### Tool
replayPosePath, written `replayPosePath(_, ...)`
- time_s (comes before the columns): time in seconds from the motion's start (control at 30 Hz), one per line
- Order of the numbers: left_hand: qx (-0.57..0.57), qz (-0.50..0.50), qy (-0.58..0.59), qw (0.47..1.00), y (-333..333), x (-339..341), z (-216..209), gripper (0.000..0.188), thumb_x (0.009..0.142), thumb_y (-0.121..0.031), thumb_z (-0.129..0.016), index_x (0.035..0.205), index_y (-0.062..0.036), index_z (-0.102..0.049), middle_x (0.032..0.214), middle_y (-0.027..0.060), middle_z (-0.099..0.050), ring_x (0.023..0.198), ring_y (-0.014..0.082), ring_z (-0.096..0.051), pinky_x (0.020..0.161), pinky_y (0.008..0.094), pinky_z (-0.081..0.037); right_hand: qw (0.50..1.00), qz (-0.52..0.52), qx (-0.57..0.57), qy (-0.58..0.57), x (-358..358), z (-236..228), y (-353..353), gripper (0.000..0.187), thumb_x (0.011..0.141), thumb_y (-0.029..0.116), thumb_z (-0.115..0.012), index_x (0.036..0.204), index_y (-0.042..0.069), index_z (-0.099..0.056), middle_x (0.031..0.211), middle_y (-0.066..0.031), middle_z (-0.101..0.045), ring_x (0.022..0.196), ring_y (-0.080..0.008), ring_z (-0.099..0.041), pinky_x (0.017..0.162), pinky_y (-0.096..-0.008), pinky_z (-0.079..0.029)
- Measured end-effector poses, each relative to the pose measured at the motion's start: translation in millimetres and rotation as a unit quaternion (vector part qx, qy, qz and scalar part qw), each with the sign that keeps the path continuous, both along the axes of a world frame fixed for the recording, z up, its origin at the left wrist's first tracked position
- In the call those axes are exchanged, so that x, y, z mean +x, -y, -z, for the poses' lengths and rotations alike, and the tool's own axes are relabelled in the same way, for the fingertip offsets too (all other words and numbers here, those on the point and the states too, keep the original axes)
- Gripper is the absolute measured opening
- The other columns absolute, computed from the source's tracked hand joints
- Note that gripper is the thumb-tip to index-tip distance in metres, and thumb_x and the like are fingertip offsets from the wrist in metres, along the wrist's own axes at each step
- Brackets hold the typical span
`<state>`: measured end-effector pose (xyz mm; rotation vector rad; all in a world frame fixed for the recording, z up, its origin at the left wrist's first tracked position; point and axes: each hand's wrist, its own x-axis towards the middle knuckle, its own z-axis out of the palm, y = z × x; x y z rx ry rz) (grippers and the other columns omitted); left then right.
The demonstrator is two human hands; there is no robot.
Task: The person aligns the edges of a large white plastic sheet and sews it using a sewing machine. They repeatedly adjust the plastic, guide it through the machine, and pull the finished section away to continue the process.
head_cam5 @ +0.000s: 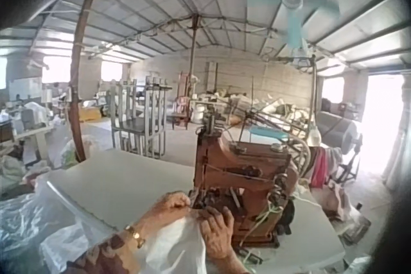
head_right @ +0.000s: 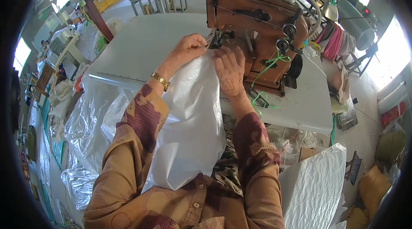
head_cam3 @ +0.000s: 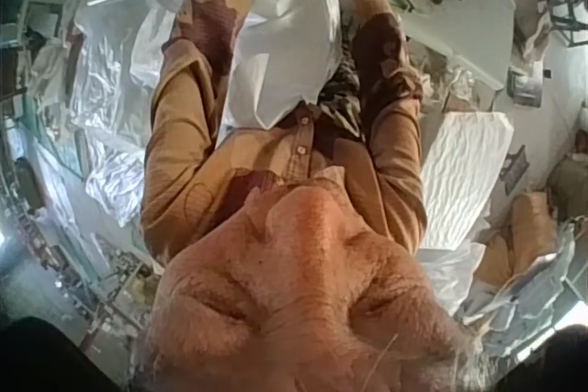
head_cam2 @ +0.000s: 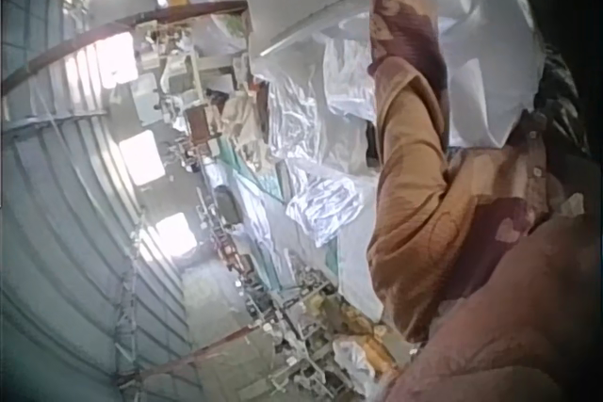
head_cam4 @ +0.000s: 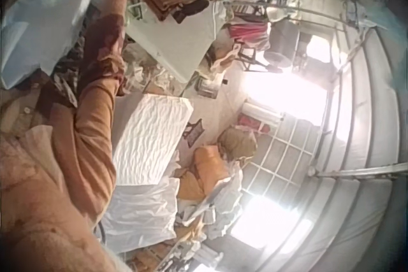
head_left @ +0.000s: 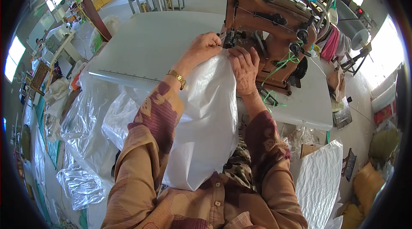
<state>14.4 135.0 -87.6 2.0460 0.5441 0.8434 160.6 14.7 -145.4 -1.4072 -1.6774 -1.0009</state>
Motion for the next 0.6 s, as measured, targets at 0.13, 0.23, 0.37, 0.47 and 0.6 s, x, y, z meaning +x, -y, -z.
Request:
replayPosePath(0.13, -0.03, -0.001, 0.066, 0.997, -14.2, 4.4, 16.5, 0.012, 0.085, -0.006, -0.068, 0.093, 0.0016, -0.064, 0.078, 0.0036, -0.066, 0.07, 0.0121, -0.06, 0.063, 0.0283, -0.049, 1.0, 0.019, -0.015, -0.005, -5.6, -8.5, -5.0, 0.025, 0.084, 0.015, -0.059, 0.108, 0.008, -0.059, 0.112, -0.0047, -0.064, 0.115, -0.0237, -0.059, 0.108, -0.0561, -0.034)
replayPosePath(0.23, -0.023, -0.02, 0.066, 0.997, -26.7, 17.9, 23.4, 0.011, 0.084, -0.005, -0.067, 0.092, 0.0013, -0.064, 0.076, 0.0038, -0.065, 0.07, 0.0125, -0.06, 0.064, 0.0288, -0.049, 0.999, 0.049, -0.012, -0.01, -5.7, -5.3, -8.5, 0.027, 0.085, 0.016, -0.059, 0.111, 0.009, -0.059, 0.113, -0.004, -0.063, 0.115, -0.0234, -0.059, 0.109, -0.0557, -0.033)
replayPosePath(0.37, -0.039, -0.056, 0.055, 0.996, -30.7, 32.2, 26.0, 0.01, 0.081, -0.005, -0.067, 0.089, 0.0009, -0.064, 0.076, 0.0064, -0.066, 0.069, 0.0145, -0.061, 0.063, 0.0308, -0.05, 0.998, 0.063, -0.013, 0.002, -2.6, -0.2, -7.7, 0.029, 0.086, 0.017, -0.058, 0.115, 0.012, -0.06, 0.116, -0.0027, -0.061, 0.116, -0.0224, -0.058, 0.109, -0.0543, -0.031)
replayPosePath(0.47, -0.017, -0.069, 0.054, 0.996, -42.4, 35.3, 36.0, 0.009, 0.08, -0.006, -0.067, 0.086, 0.0004, -0.064, 0.075, 0.0085, -0.066, 0.069, 0.0166, -0.062, 0.063, 0.0321, -0.05, 0.998, 0.063, -0.011, -0.013, -7.2, -3.4, -7.3, 0.029, 0.087, 0.018, -0.055, 0.115, 0.014, -0.061, 0.117, -0.002, -0.06, 0.117, -0.0214, -0.057, 0.109, -0.0534, -0.03)
replayPosePath(0.6, -0.004, -0.087, 0.034, 0.996, -40.0, 38.8, 33.1, 0.007, 0.079, -0.005, -0.068, 0.085, -0.0005, -0.065, 0.075, 0.0093, -0.067, 0.069, 0.0174, -0.062, 0.063, 0.0323, -0.05, 0.998, 0.063, -0.005, -0.026, -3.8, 1.3, -9.3, 0.028, 0.088, 0.018, -0.054, 0.115, 0.015, -0.061, 0.115, -0.0011, -0.061, 0.116, -0.0207, -0.057, 0.109, -0.0546, -0.029)
